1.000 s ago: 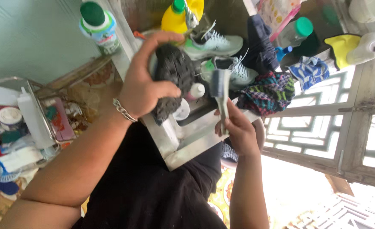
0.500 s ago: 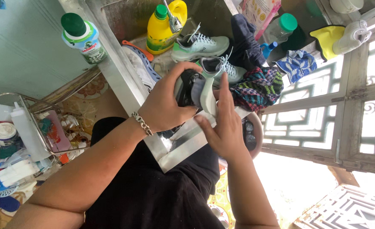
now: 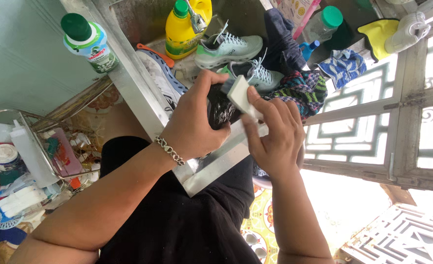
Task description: The person cleans shoes in a sink by rinsing them under a faucet and scrubbing them with a white brush and soap.
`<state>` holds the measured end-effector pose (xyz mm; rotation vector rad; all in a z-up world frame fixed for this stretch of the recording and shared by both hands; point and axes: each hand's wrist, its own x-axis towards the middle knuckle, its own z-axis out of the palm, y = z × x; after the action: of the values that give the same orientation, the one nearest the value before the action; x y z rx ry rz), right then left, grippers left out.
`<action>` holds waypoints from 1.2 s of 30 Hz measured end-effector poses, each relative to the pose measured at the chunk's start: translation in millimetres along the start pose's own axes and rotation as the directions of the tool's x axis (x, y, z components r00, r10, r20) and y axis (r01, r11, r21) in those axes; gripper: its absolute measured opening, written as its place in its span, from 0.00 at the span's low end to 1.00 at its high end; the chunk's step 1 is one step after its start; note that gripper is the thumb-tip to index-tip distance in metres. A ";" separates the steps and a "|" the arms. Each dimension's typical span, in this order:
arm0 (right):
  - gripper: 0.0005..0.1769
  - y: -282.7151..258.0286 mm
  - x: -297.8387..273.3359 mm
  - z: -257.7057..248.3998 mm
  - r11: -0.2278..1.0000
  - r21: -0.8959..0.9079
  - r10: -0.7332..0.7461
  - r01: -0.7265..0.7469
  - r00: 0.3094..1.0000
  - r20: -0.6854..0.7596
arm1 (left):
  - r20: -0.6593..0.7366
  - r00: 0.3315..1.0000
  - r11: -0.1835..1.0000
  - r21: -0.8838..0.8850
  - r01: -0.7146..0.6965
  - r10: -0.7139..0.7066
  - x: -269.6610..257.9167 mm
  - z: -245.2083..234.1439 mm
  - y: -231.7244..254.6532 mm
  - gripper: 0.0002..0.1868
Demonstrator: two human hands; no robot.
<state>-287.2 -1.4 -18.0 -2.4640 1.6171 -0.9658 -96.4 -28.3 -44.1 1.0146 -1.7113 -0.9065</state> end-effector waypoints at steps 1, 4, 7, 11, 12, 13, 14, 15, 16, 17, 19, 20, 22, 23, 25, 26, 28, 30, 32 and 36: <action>0.22 -2.9 -1.1 -1.8 0.999 0.028 -0.023 0.023 1.000 0.005 | -0.002 1.000 1.000 0.004 0.025 -0.025 -0.2 0.8 0.8 0.39; 0.21 -4.4 -1.6 -3.8 0.997 0.070 -0.047 0.046 0.999 0.019 | 0.014 0.998 0.998 -0.019 0.059 -0.059 1.8 -1.0 1.8 0.37; 0.17 8.1 9.0 -4.5 0.998 0.066 -0.024 0.023 1.000 0.018 | 0.011 1.000 1.000 -0.016 -0.008 0.008 2.3 -4.1 0.1 0.37; 0.19 -2.5 5.2 -9.8 0.998 -0.002 -0.056 0.056 0.997 0.045 | 0.029 0.999 0.999 -0.026 0.025 -0.024 4.2 -1.0 -2.8 0.37; 0.20 -6.4 4.2 -11.7 0.997 0.002 -0.076 0.076 0.995 0.061 | 0.028 0.999 0.999 -0.047 0.018 -0.016 4.8 -1.3 -3.5 0.37; 0.21 -9.5 2.8 -13.4 0.995 0.006 -0.095 0.095 0.992 0.076 | 0.026 1.000 0.998 -0.069 0.011 -0.009 5.2 -1.5 -4.2 0.37; 0.22 -11.5 0.8 -14.3 0.994 0.011 -0.112 0.112 0.989 0.094 | 0.027 1.000 0.996 -0.092 0.006 -0.004 3.8 -1.3 -4.5 0.37; 0.20 -6.3 5.6 -13.7 0.996 0.003 -0.085 0.085 0.993 0.083 | 0.023 0.999 0.996 -0.082 0.024 -0.023 1.2 -0.6 -4.2 0.37; 0.18 4.0 16.8 -12.2 0.998 -0.009 -0.060 0.061 0.996 0.064 | 0.017 0.999 0.997 -0.070 0.034 -0.033 0.2 0.1 -3.9 0.37; 0.16 9.3 22.9 -11.5 0.999 -0.020 -0.036 0.037 0.998 0.045 | 0.011 0.999 0.997 -0.059 0.045 -0.044 -0.3 0.8 -3.5 0.36; 0.20 5.3 18.4 -13.3 0.995 -0.059 -0.078 0.081 0.996 0.046 | 0.011 0.999 0.999 -0.025 0.036 -0.036 2.3 3.2 -3.5 0.38; 0.22 1.4 14.1 -14.3 0.992 -0.074 -0.094 0.098 0.994 0.058 | 0.012 0.999 0.999 -0.012 0.045 -0.045 0.6 4.4 -3.0 0.38; 0.21 -2.6 10.5 -13.9 0.995 -0.020 -0.099 0.101 0.991 0.089 | 0.012 1.000 0.999 -0.040 0.015 -0.014 -0.4 2.9 -3.9 0.38; 0.21 -3.6 9.6 -13.6 0.995 0.008 -0.103 0.103 0.989 0.102 | 0.011 1.000 0.999 -0.053 -0.002 0.003 -0.8 2.0 -4.0 0.38; 0.19 8.0 22.9 -14.1 0.996 0.052 -0.078 0.074 0.994 0.076 | 0.004 0.999 0.999 -0.012 0.036 -0.036 -1.3 3.4 -2.4 0.39; 0.17 12.6 29.1 -14.7 0.995 0.072 -0.069 0.064 0.996 0.060 | -0.002 0.999 0.999 0.009 0.050 -0.050 0.7 4.2 -1.9 0.39; 0.18 3.6 20.0 -14.0 0.989 0.027 -0.145 0.143 0.987 0.065 | 0.047 0.995 0.995 -0.016 0.093 -0.093 5.5 4.8 -2.5 0.39; 0.19 1.0 16.0 -13.5 0.984 0.017 -0.178 0.178 0.980 0.088 | 0.057 0.995 0.996 -0.029 0.079 -0.077 4.7 5.3 -2.8 0.38; 0.20 5.3 17.9 -11.7 0.985 0.038 -0.173 0.169 0.978 0.119 | 0.027 1.000 1.000 -0.026 -0.003 0.004 0.5 4.0 -2.7 0.37; 0.18 15.1 27.0 -11.0 0.994 0.080 -0.073 0.069 0.996 0.059 | 0.021 0.999 0.999 -0.015 0.041 -0.040 -2.2 9.2 0.9 0.38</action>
<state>-298.0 -27.8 -1.7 -2.4890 1.4548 -0.9319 -104.8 -24.7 -46.8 1.0367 -1.7040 -0.9574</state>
